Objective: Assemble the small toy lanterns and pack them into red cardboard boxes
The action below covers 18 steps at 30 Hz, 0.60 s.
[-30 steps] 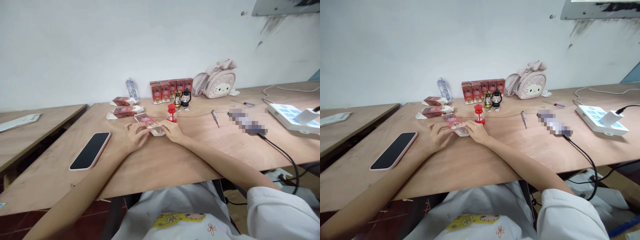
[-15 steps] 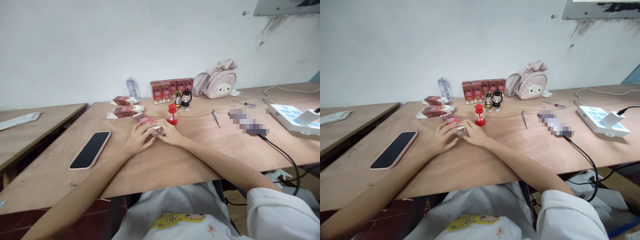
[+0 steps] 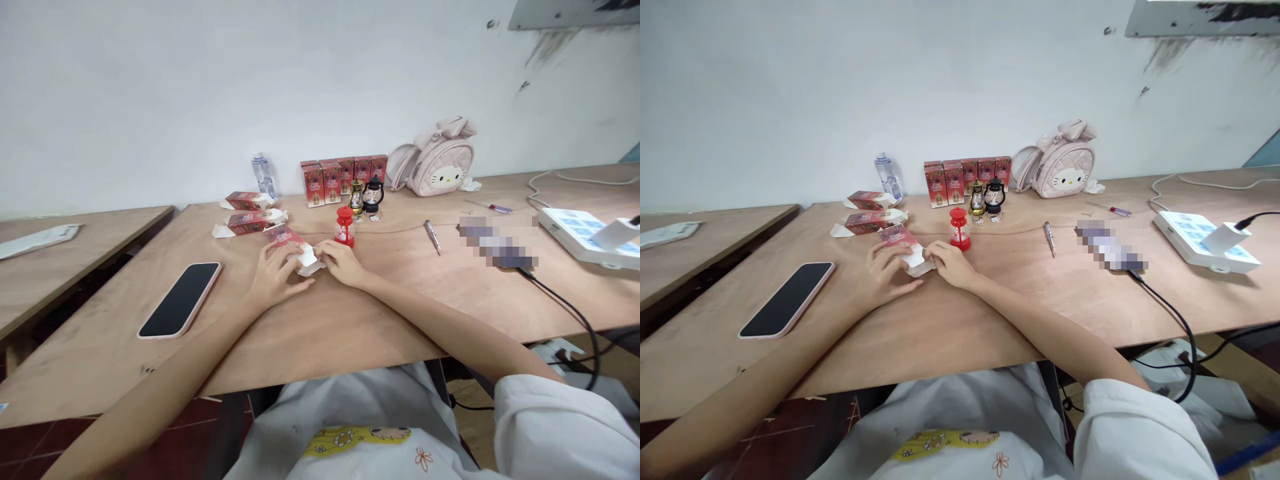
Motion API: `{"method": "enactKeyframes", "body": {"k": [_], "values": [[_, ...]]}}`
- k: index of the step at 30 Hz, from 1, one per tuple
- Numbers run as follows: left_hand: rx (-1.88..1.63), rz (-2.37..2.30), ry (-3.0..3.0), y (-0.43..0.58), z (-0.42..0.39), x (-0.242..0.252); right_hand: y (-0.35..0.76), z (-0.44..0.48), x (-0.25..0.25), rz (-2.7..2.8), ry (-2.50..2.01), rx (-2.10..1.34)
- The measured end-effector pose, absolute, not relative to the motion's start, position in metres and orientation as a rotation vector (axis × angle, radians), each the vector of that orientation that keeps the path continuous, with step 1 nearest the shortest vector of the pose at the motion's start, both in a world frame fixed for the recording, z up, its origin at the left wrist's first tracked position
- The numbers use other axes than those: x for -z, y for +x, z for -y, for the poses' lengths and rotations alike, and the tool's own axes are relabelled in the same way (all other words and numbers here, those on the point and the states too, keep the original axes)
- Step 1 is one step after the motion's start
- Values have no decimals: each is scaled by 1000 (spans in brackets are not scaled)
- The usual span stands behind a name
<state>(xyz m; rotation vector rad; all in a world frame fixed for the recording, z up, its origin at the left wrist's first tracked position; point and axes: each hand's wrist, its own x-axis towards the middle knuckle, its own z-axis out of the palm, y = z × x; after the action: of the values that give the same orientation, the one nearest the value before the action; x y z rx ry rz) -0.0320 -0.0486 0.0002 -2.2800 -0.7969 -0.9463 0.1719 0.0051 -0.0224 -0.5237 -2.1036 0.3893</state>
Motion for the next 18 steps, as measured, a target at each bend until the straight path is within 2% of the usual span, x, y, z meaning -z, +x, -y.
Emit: {"method": "enactKeyframes", "body": {"k": [18], "values": [[1021,796,-2245,-35,44,5,169,-4,28,2200,-518,-271]]}}
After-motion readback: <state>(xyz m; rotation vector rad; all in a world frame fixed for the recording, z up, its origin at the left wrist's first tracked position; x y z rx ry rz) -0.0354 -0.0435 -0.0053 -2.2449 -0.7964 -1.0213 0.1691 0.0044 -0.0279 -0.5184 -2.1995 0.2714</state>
